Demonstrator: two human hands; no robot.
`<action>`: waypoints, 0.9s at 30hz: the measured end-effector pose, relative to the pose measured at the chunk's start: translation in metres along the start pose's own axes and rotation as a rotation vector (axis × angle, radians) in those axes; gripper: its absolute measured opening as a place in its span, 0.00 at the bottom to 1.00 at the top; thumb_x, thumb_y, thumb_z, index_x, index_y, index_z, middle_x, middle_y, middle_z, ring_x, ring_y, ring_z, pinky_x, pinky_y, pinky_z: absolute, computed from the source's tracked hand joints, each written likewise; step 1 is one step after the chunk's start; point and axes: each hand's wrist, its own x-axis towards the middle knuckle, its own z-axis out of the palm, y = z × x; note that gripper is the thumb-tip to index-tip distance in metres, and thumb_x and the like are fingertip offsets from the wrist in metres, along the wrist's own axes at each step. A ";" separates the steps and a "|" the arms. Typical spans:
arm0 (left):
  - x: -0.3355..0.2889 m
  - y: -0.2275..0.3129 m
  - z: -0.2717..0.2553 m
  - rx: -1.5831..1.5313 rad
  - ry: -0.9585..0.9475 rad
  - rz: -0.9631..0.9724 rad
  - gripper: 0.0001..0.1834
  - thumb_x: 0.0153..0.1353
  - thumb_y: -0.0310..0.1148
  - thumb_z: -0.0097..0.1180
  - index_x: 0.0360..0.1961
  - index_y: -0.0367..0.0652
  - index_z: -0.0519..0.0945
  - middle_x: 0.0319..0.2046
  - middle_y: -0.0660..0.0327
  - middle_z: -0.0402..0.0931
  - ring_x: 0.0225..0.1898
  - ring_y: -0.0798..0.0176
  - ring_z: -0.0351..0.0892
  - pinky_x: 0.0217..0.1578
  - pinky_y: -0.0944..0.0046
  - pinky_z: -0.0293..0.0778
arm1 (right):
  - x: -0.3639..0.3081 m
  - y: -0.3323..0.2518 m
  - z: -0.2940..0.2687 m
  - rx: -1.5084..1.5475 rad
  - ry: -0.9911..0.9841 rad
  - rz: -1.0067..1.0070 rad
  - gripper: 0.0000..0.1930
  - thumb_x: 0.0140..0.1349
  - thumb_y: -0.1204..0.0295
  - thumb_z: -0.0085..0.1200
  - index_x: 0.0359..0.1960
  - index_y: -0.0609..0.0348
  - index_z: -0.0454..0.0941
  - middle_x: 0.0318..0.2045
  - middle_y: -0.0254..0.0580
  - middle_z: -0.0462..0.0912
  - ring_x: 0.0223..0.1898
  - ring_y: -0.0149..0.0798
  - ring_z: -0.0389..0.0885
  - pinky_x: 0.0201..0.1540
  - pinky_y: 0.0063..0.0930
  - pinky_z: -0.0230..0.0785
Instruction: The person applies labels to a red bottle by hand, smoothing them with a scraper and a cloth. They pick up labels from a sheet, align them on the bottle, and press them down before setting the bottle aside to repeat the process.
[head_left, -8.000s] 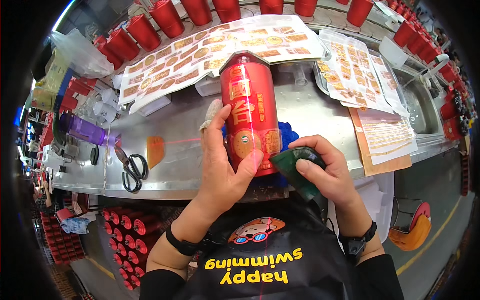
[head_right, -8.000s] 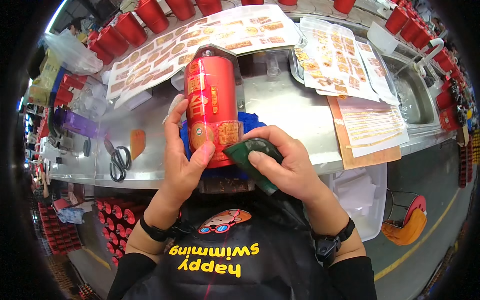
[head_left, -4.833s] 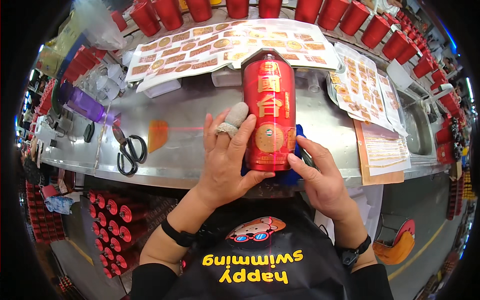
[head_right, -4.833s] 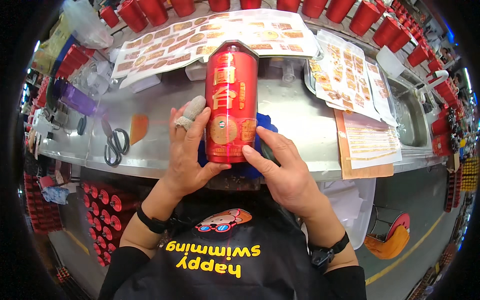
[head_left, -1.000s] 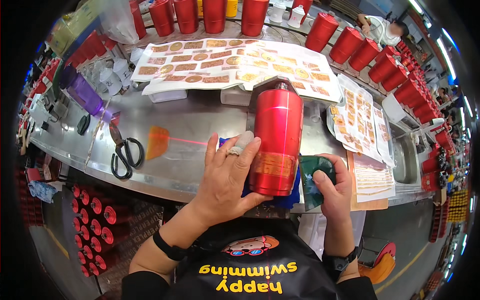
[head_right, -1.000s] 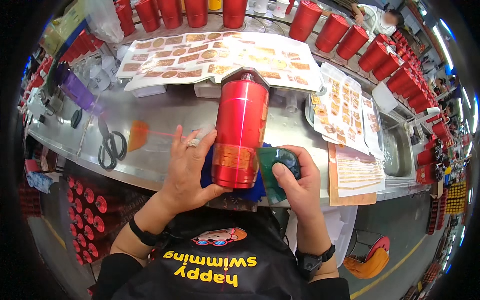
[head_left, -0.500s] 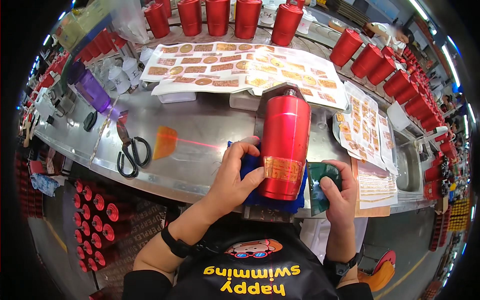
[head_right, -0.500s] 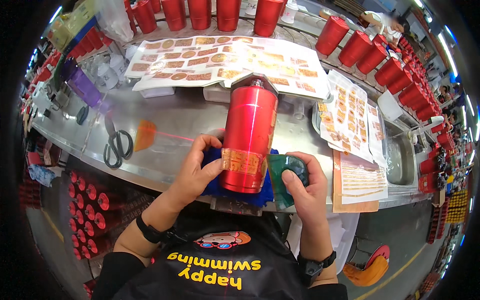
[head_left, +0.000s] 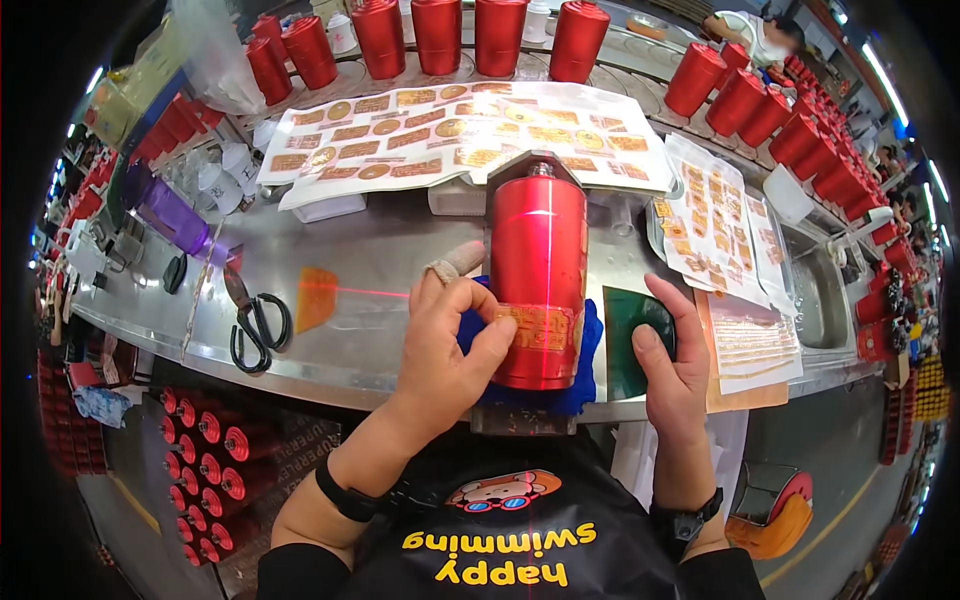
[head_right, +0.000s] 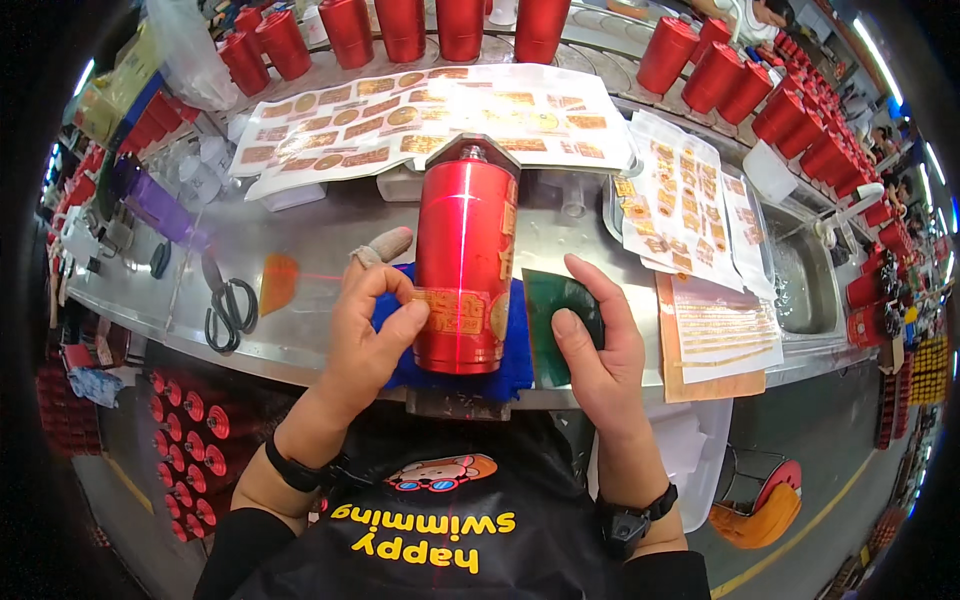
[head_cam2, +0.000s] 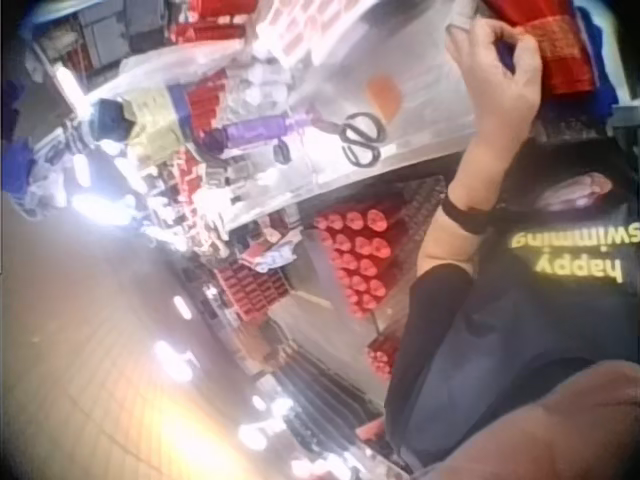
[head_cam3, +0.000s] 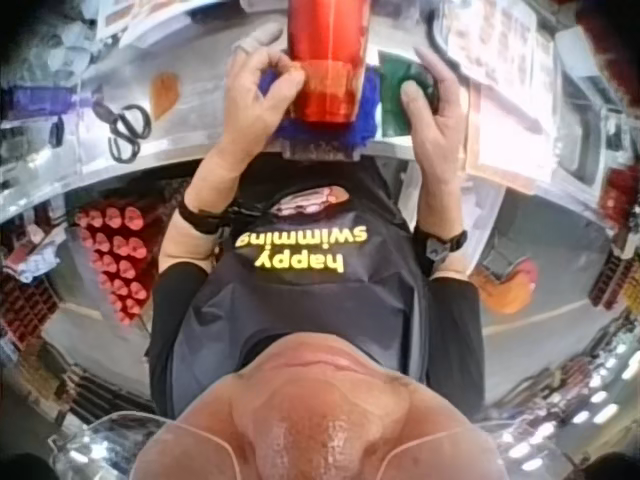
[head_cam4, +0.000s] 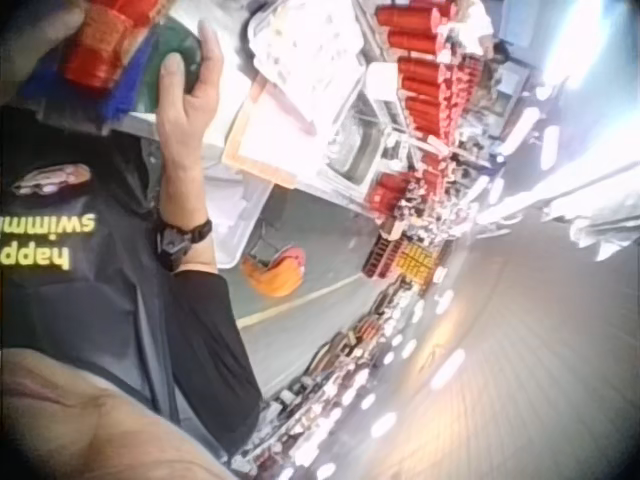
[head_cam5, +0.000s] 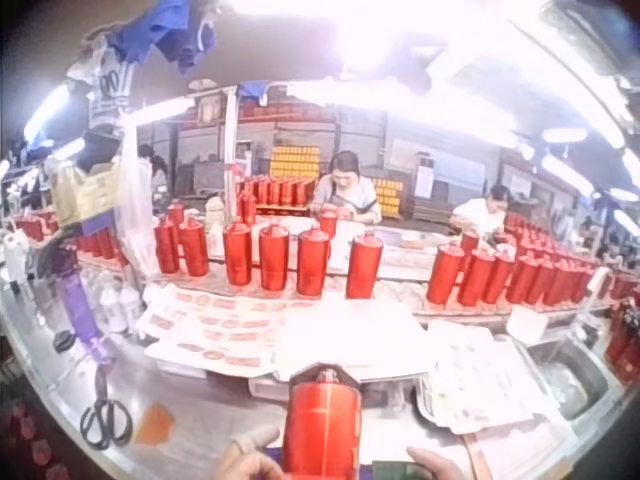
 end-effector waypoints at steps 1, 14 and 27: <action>0.001 0.002 -0.002 -0.014 0.015 0.007 0.07 0.54 0.30 0.60 0.30 0.41 0.74 0.58 0.39 0.66 0.58 0.41 0.64 0.59 0.50 0.59 | 0.002 0.002 0.000 -0.037 -0.028 -0.042 0.19 0.68 0.77 0.49 0.60 0.65 0.68 0.49 0.39 0.77 0.50 0.26 0.74 0.51 0.18 0.66; 0.012 0.038 -0.012 0.071 -0.025 0.098 0.06 0.55 0.29 0.57 0.29 0.40 0.74 0.60 0.45 0.69 0.56 0.52 0.66 0.59 0.56 0.57 | 0.021 0.003 0.025 -0.419 -0.257 -0.263 0.28 0.64 0.69 0.56 0.63 0.66 0.66 0.65 0.62 0.63 0.63 0.57 0.67 0.64 0.41 0.60; 0.002 0.016 -0.013 0.055 0.048 -0.003 0.06 0.55 0.30 0.59 0.29 0.40 0.75 0.33 0.54 0.69 0.41 0.51 0.67 0.44 0.57 0.63 | 0.022 0.011 0.057 -0.684 -0.163 -0.306 0.44 0.59 0.57 0.60 0.65 0.80 0.53 0.63 0.74 0.59 0.63 0.66 0.60 0.66 0.49 0.54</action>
